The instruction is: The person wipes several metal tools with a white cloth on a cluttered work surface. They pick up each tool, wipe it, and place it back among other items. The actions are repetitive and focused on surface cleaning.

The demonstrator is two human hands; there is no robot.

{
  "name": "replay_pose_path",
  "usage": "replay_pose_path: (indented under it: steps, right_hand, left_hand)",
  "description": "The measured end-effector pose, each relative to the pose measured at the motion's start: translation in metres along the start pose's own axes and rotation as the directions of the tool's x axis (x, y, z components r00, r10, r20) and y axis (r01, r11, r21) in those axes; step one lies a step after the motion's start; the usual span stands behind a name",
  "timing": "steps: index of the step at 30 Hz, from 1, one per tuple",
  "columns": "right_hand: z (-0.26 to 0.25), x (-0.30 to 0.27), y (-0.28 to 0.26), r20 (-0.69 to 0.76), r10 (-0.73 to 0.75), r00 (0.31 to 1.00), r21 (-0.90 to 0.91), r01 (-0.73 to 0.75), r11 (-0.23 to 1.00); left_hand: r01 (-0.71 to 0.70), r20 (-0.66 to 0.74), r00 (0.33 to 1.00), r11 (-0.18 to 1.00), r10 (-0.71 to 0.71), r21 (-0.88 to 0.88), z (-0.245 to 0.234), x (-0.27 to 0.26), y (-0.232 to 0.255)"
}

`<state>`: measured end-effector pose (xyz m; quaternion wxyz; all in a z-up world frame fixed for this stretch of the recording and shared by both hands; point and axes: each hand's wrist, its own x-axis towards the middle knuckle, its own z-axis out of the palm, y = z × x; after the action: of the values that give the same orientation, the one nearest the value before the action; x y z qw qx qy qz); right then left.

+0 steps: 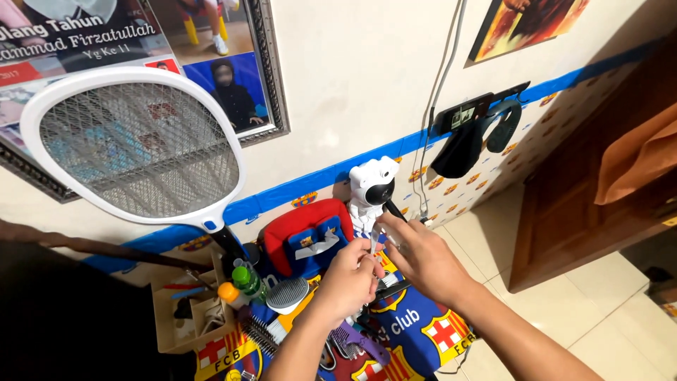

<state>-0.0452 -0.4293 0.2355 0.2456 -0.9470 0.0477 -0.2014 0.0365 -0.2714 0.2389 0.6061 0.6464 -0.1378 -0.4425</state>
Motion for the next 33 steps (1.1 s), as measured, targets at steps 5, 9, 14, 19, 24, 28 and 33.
replay_pose_path:
  steps: [5,9,14,19,24,28,33]
  right_hand:
    - [-0.001,-0.003,-0.003,-0.003,0.003,1.000,-0.013,-0.003,1.000]
    - [-0.001,-0.004,-0.002,0.005,0.025,1.000,-0.019,-0.025,1.000]
    - [-0.004,-0.005,-0.004,-0.014,0.047,0.999,0.050,-0.046,0.998]
    - [-0.005,-0.006,0.001,-0.005,0.043,0.999,0.070,-0.043,0.997]
    - [0.004,-0.009,0.016,0.042,0.227,0.973,0.085,-0.230,0.969]
    - [0.022,-0.015,0.047,0.017,0.266,0.964,0.103,-0.266,0.959]
    - [0.058,-0.011,0.089,0.315,0.539,0.781,0.477,-0.621,0.622]
  left_hand:
    - [0.034,-0.001,0.999,0.999,-0.034,0.018,0.003,-0.002,0.003]
    - [0.033,0.019,0.999,0.999,-0.033,-0.031,0.004,0.000,-0.001]
    - [0.003,0.015,1.000,1.000,-0.003,-0.030,0.005,0.003,-0.007]
    - [0.028,0.037,0.999,0.998,-0.026,-0.053,0.005,0.001,-0.005]
    - [0.020,0.088,0.996,0.989,-0.007,-0.148,0.002,0.006,-0.010]
    - [-0.003,0.093,0.995,0.974,0.024,-0.225,-0.007,0.005,-0.017]
    - [0.012,0.000,1.000,0.975,-0.012,-0.222,-0.019,-0.003,-0.024]
